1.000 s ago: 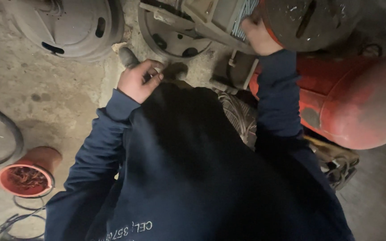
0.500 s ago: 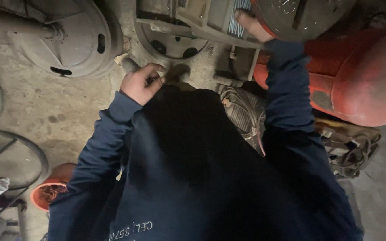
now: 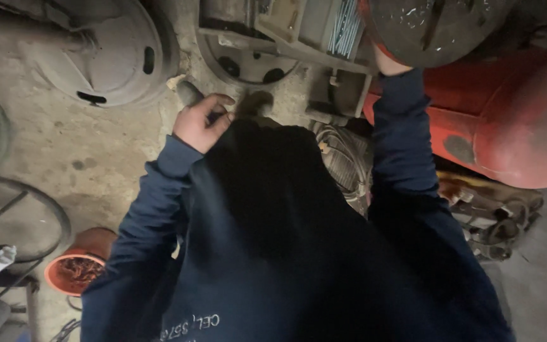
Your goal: The person selects metal rods from a compartmentalized organizer and grinds their ends against a bench grinder wheel. The person handles the rods one at a time, rotating them while grinding, and places them back into the organizer after each rod is processed.
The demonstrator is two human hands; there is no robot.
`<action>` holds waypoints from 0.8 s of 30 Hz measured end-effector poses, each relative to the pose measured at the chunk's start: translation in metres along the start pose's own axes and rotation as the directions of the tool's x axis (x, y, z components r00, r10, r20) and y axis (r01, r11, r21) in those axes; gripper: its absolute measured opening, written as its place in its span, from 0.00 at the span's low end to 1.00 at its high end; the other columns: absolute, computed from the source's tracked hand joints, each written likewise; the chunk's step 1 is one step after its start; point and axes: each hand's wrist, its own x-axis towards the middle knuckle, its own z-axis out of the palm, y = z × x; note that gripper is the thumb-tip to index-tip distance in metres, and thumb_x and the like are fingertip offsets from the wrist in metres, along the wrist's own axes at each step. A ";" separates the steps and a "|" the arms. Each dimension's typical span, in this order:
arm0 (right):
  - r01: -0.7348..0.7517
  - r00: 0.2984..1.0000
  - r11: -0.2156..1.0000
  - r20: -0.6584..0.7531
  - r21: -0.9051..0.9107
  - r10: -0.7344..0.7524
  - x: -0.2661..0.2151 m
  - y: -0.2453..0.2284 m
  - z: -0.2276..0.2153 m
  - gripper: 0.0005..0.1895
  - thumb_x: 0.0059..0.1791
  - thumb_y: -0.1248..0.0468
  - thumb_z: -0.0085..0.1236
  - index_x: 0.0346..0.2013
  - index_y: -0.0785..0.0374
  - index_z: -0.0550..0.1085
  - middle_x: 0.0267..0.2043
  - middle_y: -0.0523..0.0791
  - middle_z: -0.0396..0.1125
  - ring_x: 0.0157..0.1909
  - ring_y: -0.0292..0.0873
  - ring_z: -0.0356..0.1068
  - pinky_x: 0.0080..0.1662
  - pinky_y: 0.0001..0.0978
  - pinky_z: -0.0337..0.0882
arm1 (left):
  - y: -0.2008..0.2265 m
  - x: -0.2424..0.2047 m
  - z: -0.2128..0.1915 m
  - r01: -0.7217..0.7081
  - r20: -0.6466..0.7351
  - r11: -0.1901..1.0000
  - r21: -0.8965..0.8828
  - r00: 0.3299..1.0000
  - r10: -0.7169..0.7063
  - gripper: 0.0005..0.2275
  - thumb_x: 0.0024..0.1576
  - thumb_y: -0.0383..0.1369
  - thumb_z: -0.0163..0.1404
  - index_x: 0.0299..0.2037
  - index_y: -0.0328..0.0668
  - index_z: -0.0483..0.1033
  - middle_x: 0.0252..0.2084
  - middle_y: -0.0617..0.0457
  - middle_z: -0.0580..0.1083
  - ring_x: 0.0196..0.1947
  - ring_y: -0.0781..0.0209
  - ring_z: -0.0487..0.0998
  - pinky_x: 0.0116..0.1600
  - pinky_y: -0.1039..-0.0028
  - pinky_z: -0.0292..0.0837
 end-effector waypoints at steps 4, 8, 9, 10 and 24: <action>-0.001 0.989 0.867 -0.125 0.498 0.073 -0.029 0.044 -0.008 0.18 0.63 0.54 0.50 0.63 0.61 0.71 0.63 0.48 0.68 0.63 0.52 0.68 0.64 0.48 0.70 | 0.002 0.000 0.006 0.018 -0.016 1.000 -0.018 1.000 -0.018 0.12 0.60 0.34 0.57 0.52 0.44 0.77 0.35 0.50 0.80 0.30 0.55 0.81 0.37 0.69 0.75; 0.041 0.971 0.516 -0.155 0.856 0.181 -0.038 0.076 -0.018 0.22 0.63 0.57 0.48 0.70 0.60 0.66 0.72 0.48 0.64 0.72 0.52 0.64 0.69 0.48 0.68 | 0.005 -0.004 0.015 0.002 -0.042 0.999 -0.050 0.999 -0.004 0.12 0.61 0.35 0.57 0.53 0.42 0.77 0.38 0.48 0.80 0.33 0.54 0.81 0.38 0.69 0.76; 0.032 0.976 0.516 -0.138 0.856 0.169 -0.042 0.044 -0.013 0.22 0.63 0.57 0.48 0.70 0.60 0.66 0.72 0.48 0.64 0.72 0.52 0.64 0.69 0.48 0.68 | 0.011 -0.004 0.016 0.008 -0.060 0.998 -0.058 0.998 -0.011 0.12 0.61 0.35 0.57 0.53 0.42 0.77 0.38 0.48 0.80 0.33 0.54 0.81 0.38 0.69 0.76; -0.009 0.957 0.535 -0.148 0.845 0.249 -0.045 0.011 -0.006 0.21 0.61 0.61 0.54 0.68 0.60 0.67 0.64 0.46 0.66 0.61 0.48 0.66 0.60 0.45 0.69 | 0.017 -0.008 0.017 -0.042 -0.058 0.994 -0.102 0.998 0.036 0.12 0.62 0.34 0.57 0.53 0.42 0.77 0.41 0.48 0.81 0.36 0.55 0.82 0.40 0.69 0.75; -0.171 0.984 0.681 0.151 0.712 0.090 -0.070 -0.196 0.240 0.18 0.57 0.53 0.60 0.47 0.67 0.73 0.38 0.44 0.68 0.37 0.34 0.64 0.40 0.31 0.63 | -0.034 -0.067 -0.053 -0.055 0.126 0.875 -0.480 0.983 0.131 0.11 0.67 0.32 0.47 0.55 0.36 0.77 0.38 0.53 0.81 0.35 0.65 0.83 0.43 0.74 0.80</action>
